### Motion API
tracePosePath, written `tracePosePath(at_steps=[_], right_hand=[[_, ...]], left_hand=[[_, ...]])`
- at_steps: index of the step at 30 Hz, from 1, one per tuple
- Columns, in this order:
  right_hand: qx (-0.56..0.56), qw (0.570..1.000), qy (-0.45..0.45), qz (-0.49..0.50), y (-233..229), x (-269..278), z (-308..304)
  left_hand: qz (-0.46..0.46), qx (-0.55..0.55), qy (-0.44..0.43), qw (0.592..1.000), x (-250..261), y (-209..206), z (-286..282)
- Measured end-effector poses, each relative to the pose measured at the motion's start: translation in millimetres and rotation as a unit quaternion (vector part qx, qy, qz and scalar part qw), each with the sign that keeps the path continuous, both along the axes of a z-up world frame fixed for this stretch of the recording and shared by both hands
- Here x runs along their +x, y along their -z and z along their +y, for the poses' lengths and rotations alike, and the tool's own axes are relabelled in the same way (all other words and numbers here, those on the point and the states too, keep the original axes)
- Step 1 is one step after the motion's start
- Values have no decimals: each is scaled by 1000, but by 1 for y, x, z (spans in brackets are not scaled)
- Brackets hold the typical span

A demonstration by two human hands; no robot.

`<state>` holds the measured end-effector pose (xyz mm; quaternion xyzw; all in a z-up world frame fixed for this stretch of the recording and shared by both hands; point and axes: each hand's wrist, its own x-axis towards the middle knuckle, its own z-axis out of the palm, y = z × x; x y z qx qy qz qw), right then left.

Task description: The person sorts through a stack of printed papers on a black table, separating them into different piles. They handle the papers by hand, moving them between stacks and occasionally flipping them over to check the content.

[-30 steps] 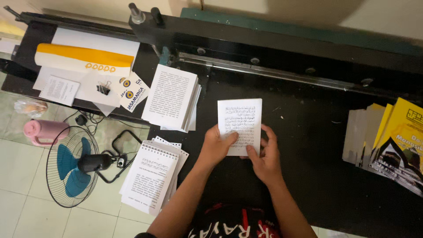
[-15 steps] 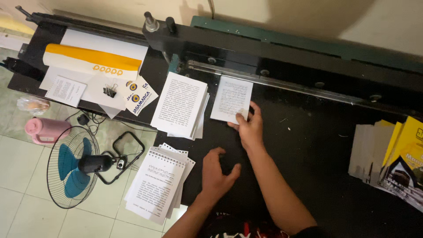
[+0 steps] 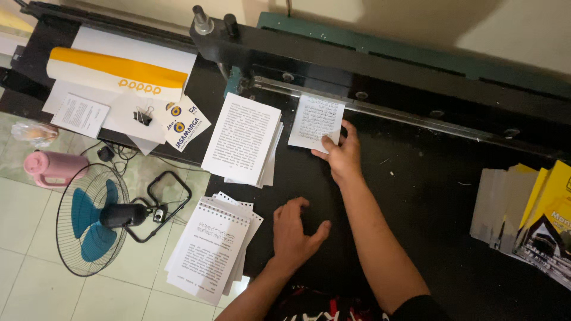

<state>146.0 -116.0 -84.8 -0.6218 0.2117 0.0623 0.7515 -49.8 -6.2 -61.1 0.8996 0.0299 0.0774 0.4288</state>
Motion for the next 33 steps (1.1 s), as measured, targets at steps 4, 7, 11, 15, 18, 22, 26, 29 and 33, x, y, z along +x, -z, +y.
tracePosePath(at_steps=[4,7,11,15,18,22,26,29,33], right_hand=[[3,1000,2,-2,5,1,0],[2,1000,-3,-8,5,2,-2],[-12,1000,-4,3,5,-2,0],[-21,1000,-1,15,-13,-1,3],[-21,999,-7,-25,17,-2,-2],[-4,1000,-3,-15,35,2,-3],[-14,1000,-9,-23,11,8,-2],[-12,1000,-16,0,-3,-3,0],[-27,999,-32,8,-30,-8,3]], left_hand=[[-19,-114,-37,993,15,-10,-2],[-72,-179,-10,981,26,-63,1],[-215,-159,30,963,8,-140,33],[-240,-154,48,957,13,-152,45],[-233,-121,213,941,8,-129,17],[-158,-70,306,936,-5,-59,-15],[-91,-33,344,934,-7,3,-29],[-89,3,350,933,-14,12,-30],[-91,18,338,936,-16,10,-32]])
